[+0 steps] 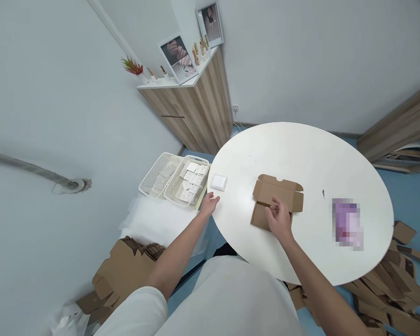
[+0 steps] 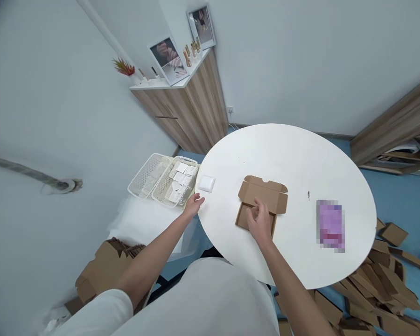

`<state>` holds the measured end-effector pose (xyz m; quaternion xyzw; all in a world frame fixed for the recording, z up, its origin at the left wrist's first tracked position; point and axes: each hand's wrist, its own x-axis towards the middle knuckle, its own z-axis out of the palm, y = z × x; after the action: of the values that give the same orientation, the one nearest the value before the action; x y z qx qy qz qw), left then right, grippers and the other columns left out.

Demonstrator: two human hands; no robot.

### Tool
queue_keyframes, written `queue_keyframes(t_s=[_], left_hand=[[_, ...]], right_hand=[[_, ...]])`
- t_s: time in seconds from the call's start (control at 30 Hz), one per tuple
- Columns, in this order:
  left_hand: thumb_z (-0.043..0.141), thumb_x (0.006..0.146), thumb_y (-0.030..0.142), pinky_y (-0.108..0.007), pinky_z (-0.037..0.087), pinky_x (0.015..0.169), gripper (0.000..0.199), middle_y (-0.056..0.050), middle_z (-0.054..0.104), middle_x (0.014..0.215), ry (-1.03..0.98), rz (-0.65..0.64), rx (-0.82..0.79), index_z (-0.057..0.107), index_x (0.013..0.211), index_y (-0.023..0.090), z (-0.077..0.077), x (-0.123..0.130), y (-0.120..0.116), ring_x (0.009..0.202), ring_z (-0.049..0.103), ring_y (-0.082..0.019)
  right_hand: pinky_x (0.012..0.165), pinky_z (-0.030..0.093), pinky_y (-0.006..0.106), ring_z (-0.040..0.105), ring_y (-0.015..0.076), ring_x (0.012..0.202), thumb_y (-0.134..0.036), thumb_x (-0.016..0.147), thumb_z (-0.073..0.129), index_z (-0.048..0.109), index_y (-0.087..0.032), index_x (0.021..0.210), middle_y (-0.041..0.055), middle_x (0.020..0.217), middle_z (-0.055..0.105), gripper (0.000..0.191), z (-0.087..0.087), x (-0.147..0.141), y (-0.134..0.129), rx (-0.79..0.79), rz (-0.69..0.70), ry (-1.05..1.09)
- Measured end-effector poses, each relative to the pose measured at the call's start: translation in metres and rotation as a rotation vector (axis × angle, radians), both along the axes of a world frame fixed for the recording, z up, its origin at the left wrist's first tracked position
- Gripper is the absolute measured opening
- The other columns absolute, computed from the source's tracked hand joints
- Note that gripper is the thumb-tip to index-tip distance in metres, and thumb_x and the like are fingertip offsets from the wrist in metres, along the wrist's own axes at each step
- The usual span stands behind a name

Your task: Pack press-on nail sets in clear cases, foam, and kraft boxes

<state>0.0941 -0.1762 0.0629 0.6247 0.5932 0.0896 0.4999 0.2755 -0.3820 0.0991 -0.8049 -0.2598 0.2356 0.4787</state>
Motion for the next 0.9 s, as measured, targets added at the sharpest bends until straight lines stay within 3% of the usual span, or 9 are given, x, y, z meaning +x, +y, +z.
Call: queue_keyframes(t_s=[0.1, 0.17, 0.37, 0.47, 0.57, 0.7, 0.83, 0.9], left_hand=[[0.053, 0.077, 0.042, -0.032, 0.041, 0.088, 0.059, -0.016, 0.041, 0.131, 0.045, -0.046, 0.036, 0.036, 0.126, 0.014, -0.005, -0.004, 0.028, 0.114, 0.047, -0.022], [0.053, 0.077, 0.042, -0.032, 0.040, 0.089, 0.061, -0.016, 0.039, 0.132, 0.066, -0.093, 0.061, 0.034, 0.127, 0.013, -0.011, -0.002, 0.046, 0.115, 0.046, -0.024], [0.053, 0.077, 0.035, -0.036, 0.031, 0.098, 0.063, -0.015, 0.034, 0.135, 0.080, -0.269, 0.153, 0.028, 0.132, 0.015, -0.033, 0.015, 0.083, 0.124, 0.034, -0.027], [0.051, 0.079, 0.030, -0.036, 0.031, 0.097, 0.059, -0.014, 0.040, 0.128, 0.058, -0.310, 0.144, 0.030, 0.132, 0.018, -0.042, 0.022, 0.087, 0.118, 0.039, -0.026], [0.052, 0.077, 0.025, -0.035, 0.037, 0.089, 0.056, -0.013, 0.046, 0.119, -0.015, -0.296, 0.084, 0.035, 0.131, 0.020, -0.048, 0.024, 0.085, 0.105, 0.048, -0.024], [0.058, 0.072, 0.018, -0.032, 0.042, 0.079, 0.057, -0.010, 0.054, 0.101, -0.160, -0.208, -0.012, 0.040, 0.127, 0.019, -0.047, 0.021, 0.082, 0.088, 0.054, -0.019], [0.061, 0.069, 0.018, -0.028, 0.044, 0.071, 0.055, -0.006, 0.053, 0.092, -0.353, -0.159, -0.093, 0.045, 0.121, 0.020, -0.032, 0.018, 0.076, 0.077, 0.053, -0.014], [0.062, 0.068, 0.018, -0.027, 0.045, 0.069, 0.054, -0.005, 0.051, 0.091, -0.441, -0.136, -0.097, 0.046, 0.119, 0.021, -0.020, 0.020, 0.070, 0.078, 0.052, -0.013]], right_hand=[[0.080, 0.044, 0.036, 0.053, 0.0196, 0.091, -0.041, 0.076, 0.045, 0.049, -0.022, 0.114, 0.0069, 0.106, 0.055, 0.042, 0.001, -0.014, 0.042, -0.108, 0.206, 0.120], [0.080, 0.045, 0.034, 0.053, 0.0194, 0.095, -0.042, 0.075, 0.048, 0.048, -0.023, 0.116, 0.0075, 0.113, 0.054, 0.045, -0.004, -0.025, 0.070, -0.164, 0.253, 0.237], [0.089, 0.041, 0.035, 0.043, 0.0219, 0.116, -0.046, 0.073, 0.053, 0.041, -0.027, 0.124, 0.0060, 0.133, 0.040, 0.056, -0.031, -0.052, 0.146, -0.211, 0.182, 0.458], [0.090, 0.041, 0.033, 0.042, 0.0209, 0.118, -0.047, 0.071, 0.055, 0.040, -0.030, 0.125, 0.0036, 0.138, 0.035, 0.058, -0.043, -0.061, 0.172, -0.144, 0.073, 0.592], [0.086, 0.043, 0.031, 0.048, 0.0190, 0.111, -0.042, 0.069, 0.059, 0.045, -0.030, 0.118, 0.0029, 0.132, 0.041, 0.053, -0.052, -0.067, 0.186, -0.081, -0.006, 0.666], [0.070, 0.047, 0.030, 0.058, 0.0180, 0.087, -0.037, 0.064, 0.062, 0.052, -0.026, 0.105, 0.0040, 0.108, 0.058, 0.043, -0.054, -0.068, 0.187, -0.061, -0.044, 0.656], [0.051, 0.040, 0.027, 0.053, 0.0142, 0.060, -0.040, 0.064, 0.060, 0.054, -0.024, 0.095, 0.0002, 0.074, 0.060, 0.035, -0.042, -0.064, 0.177, -0.064, -0.074, 0.545], [0.046, 0.036, 0.025, 0.048, 0.0123, 0.053, -0.042, 0.065, 0.059, 0.054, -0.023, 0.092, -0.0013, 0.068, 0.056, 0.034, -0.032, -0.062, 0.170, -0.051, -0.085, 0.497]])
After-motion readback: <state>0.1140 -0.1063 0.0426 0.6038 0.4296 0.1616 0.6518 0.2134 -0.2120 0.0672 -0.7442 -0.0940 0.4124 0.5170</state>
